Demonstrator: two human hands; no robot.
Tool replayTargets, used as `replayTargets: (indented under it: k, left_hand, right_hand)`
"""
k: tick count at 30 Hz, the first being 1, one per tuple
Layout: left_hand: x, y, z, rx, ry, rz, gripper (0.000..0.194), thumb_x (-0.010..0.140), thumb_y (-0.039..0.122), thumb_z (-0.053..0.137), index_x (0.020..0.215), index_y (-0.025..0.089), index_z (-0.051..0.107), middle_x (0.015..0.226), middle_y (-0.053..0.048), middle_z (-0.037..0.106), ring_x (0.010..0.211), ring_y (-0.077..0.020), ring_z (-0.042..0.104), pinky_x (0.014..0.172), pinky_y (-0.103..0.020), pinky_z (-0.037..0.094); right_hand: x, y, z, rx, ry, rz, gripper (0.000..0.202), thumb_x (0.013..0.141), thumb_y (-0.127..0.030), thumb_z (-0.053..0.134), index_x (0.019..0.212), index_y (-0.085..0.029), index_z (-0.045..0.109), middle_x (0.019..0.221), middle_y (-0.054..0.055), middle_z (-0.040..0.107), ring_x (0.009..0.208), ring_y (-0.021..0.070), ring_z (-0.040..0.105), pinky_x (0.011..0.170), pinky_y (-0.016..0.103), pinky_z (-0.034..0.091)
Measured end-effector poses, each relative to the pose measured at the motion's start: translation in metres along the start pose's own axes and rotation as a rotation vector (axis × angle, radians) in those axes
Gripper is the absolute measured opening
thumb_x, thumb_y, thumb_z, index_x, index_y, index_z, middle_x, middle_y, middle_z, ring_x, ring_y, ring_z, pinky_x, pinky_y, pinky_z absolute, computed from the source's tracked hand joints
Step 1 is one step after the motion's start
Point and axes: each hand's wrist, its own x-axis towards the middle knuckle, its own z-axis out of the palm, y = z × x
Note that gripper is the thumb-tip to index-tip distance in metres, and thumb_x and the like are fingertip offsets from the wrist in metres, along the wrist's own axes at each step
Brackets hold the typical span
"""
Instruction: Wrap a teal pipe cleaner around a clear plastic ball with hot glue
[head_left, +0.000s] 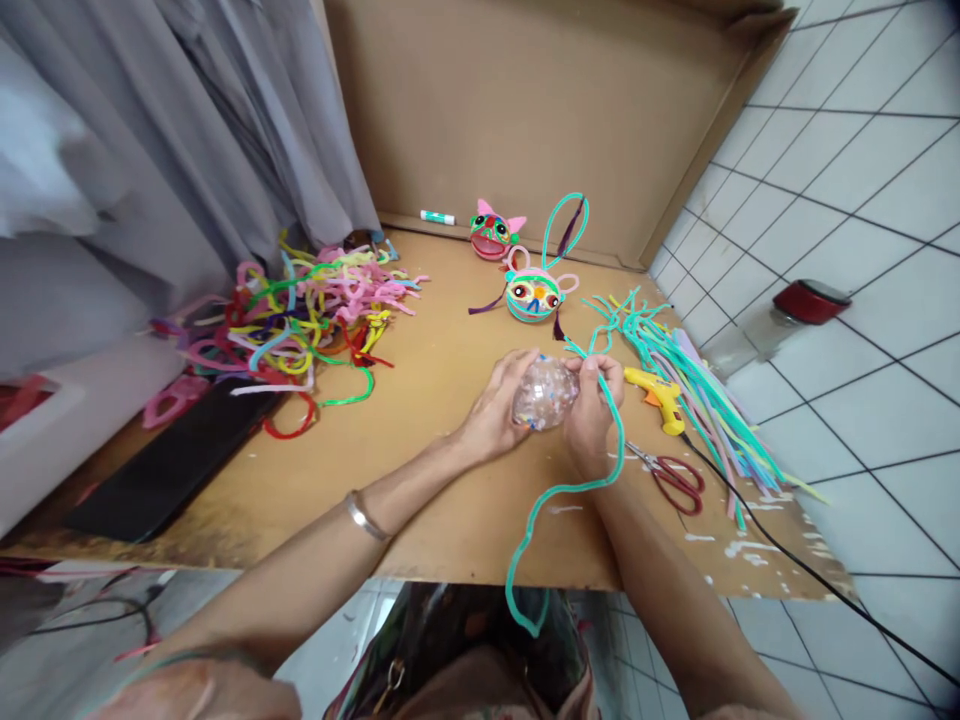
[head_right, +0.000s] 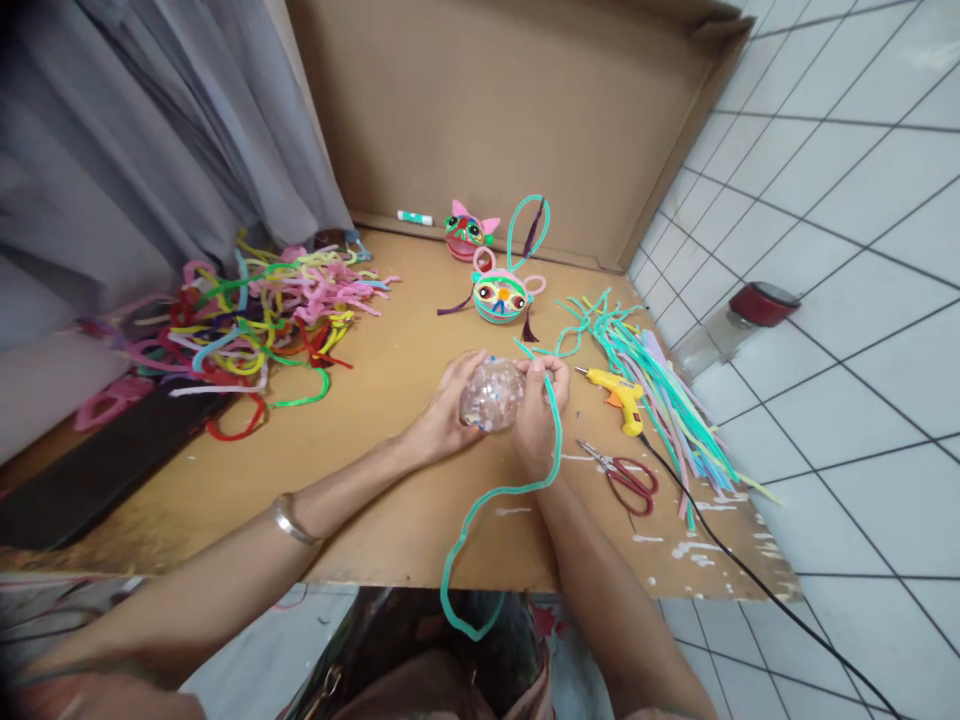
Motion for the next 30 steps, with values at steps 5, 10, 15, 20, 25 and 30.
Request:
replayTargets:
  k: [5,10,15,20,25,30]
  left_hand:
    - [-0.001,0.003,-0.002,-0.295,-0.078,-0.159,0.117,0.066,0.051,0.087,0.160,0.025,0.021,0.162,-0.019,0.027,0.152,-0.0398,0.029,0.125,-0.058,0.029]
    - [0.003,0.009,-0.004,-0.582,0.018,-0.355,0.112,0.067,0.064,0.083,0.157,0.023,0.030,0.161,-0.019,0.036,0.150,-0.0377,0.038,0.123,-0.053,0.033]
    - [0.008,0.016,-0.010,-0.497,0.059,-0.307,0.100,0.061,0.057,0.089,0.144,0.019,0.049,0.153,-0.018,0.048,0.143,-0.0374,0.046,0.123,-0.053,0.034]
    - [0.007,0.018,-0.014,-0.364,0.059,-0.245,0.091,0.061,0.055,0.089,0.137,0.020,0.053,0.151,-0.018,0.048,0.143,-0.0364,0.045,0.123,-0.054,0.033]
    - [0.006,0.020,-0.015,-0.337,0.034,-0.229,0.089,0.063,0.054,0.089,0.137,0.020,0.052,0.150,-0.017,0.050,0.142,-0.0356,0.047,0.122,-0.053,0.035]
    - [0.007,0.016,-0.016,-0.318,0.021,-0.212,0.090,0.060,0.057,0.089,0.135,0.021,0.053,0.144,-0.016,0.054,0.137,-0.0344,0.051,0.120,-0.051,0.037]
  right_hand:
    - [-0.003,0.002,0.000,-0.046,0.053,-0.019,0.020,0.091,-0.043,0.057,0.088,-0.024,0.051,0.078,-0.005,0.059,0.076,0.0133,0.062,0.079,0.030,0.052]
    - [-0.004,0.001,-0.001,-0.078,0.096,-0.057,0.021,0.092,-0.045,0.055,0.090,-0.024,0.051,0.084,-0.003,0.061,0.081,0.0139,0.062,0.082,0.031,0.051]
    - [-0.006,-0.003,0.000,-0.065,0.096,-0.054,0.020,0.092,-0.043,0.055,0.089,-0.024,0.051,0.086,-0.003,0.060,0.083,0.0140,0.062,0.084,0.031,0.051]
    - [-0.009,-0.004,0.002,-0.002,0.062,-0.012,0.021,0.092,-0.045,0.055,0.092,-0.024,0.050,0.090,0.000,0.067,0.085,0.0162,0.066,0.082,0.033,0.053]
    - [-0.010,-0.005,0.002,-0.047,0.079,-0.006,0.022,0.091,-0.045,0.055,0.093,-0.024,0.050,0.084,-0.001,0.066,0.079,0.0162,0.065,0.076,0.033,0.054]
    - [-0.010,-0.007,0.003,-0.114,0.087,-0.009,0.020,0.089,-0.043,0.053,0.090,-0.024,0.050,0.081,-0.002,0.065,0.078,0.0156,0.064,0.076,0.032,0.053]
